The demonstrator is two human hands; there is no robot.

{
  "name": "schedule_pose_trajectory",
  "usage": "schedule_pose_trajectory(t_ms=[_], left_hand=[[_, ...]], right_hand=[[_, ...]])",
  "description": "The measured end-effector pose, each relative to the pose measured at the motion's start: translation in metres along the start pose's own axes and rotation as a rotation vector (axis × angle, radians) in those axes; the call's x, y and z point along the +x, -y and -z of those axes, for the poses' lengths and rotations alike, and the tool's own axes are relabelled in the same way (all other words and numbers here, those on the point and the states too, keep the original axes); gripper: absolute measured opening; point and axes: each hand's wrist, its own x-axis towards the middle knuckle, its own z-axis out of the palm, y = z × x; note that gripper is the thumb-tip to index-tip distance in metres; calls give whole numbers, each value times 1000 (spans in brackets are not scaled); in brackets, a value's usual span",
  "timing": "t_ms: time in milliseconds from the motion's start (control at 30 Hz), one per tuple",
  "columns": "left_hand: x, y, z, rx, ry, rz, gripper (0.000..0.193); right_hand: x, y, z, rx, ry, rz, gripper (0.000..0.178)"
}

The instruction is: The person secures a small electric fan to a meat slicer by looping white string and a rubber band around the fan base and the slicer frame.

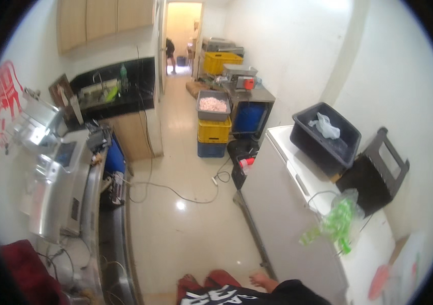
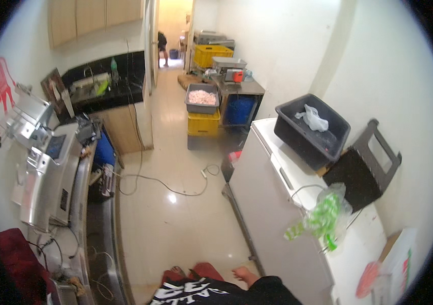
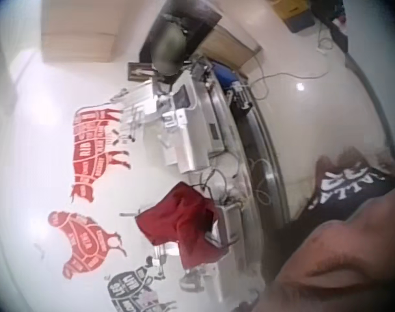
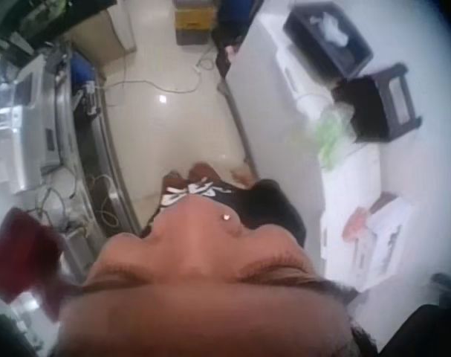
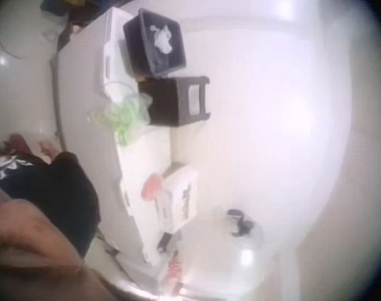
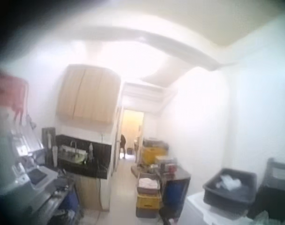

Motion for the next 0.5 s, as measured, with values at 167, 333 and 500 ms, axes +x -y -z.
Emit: schedule_pose_trajectory(t_ms=[167, 333, 500], left_hand=[[176, -246, -103, -232, -83, -27, 31], [226, -485, -93, -229, -191, -360, 12], [254, -606, -136, -166, -151, -180, 17]], right_hand=[[115, 342, 344, 116, -213, 317, 35], [215, 430, 334, 42, -106, 184, 34], [298, 514, 373, -613, -169, 340, 33]])
